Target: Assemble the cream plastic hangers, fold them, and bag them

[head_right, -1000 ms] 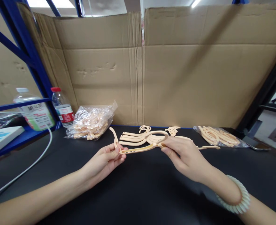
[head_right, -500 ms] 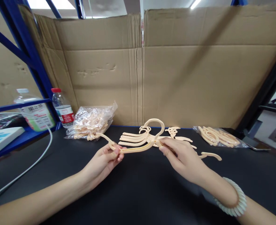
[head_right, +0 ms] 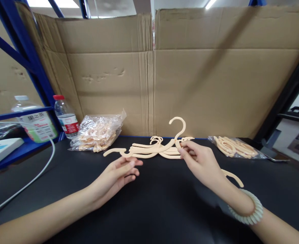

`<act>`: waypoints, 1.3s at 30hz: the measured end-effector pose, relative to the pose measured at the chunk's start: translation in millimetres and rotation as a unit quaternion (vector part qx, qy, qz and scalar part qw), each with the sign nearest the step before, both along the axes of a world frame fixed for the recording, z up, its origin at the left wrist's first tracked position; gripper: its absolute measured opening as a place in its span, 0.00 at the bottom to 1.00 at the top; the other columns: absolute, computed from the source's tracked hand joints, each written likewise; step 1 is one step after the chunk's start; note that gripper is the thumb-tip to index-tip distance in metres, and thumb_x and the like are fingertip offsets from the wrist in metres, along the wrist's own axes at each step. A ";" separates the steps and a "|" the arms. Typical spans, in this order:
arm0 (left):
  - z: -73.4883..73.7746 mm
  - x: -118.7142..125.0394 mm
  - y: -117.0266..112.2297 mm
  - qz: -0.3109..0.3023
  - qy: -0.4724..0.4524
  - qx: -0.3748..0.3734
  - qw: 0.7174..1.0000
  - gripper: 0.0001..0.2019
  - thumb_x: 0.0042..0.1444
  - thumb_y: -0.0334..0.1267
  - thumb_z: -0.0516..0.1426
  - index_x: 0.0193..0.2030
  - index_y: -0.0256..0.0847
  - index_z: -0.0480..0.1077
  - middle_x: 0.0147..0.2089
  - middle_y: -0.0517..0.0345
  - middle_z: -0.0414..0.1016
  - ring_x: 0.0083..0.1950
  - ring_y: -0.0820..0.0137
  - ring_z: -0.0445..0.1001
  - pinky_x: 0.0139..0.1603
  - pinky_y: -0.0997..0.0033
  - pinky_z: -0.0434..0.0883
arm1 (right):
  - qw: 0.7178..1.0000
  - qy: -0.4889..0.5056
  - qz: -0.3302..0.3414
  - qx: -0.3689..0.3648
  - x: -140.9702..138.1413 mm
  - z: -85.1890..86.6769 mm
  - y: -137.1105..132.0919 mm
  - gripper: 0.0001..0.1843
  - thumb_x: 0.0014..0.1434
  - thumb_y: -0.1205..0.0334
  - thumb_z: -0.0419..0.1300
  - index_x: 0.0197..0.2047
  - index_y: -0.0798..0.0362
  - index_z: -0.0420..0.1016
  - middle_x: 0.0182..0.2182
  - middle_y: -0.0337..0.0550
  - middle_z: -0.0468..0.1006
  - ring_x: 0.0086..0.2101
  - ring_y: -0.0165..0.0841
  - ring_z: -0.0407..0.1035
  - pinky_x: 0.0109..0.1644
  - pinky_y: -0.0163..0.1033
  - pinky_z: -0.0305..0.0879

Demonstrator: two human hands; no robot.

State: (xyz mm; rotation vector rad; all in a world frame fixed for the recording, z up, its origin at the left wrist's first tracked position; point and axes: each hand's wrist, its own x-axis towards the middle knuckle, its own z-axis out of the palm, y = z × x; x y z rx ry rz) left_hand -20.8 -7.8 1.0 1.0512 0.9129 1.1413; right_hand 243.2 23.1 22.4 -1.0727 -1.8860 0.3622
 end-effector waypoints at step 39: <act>-8.0 4.8 -22.3 -0.113 0.550 0.472 0.680 0.15 0.58 0.29 0.53 0.52 0.43 0.67 0.55 0.52 0.70 0.56 0.61 0.67 0.57 0.56 0.66 | 0.878 -0.453 -0.079 0.136 82.3 -35.5 102.1 0.18 0.59 0.76 0.50 0.45 0.56 0.78 0.53 0.53 0.73 0.54 0.49 0.62 0.53 0.52 0.62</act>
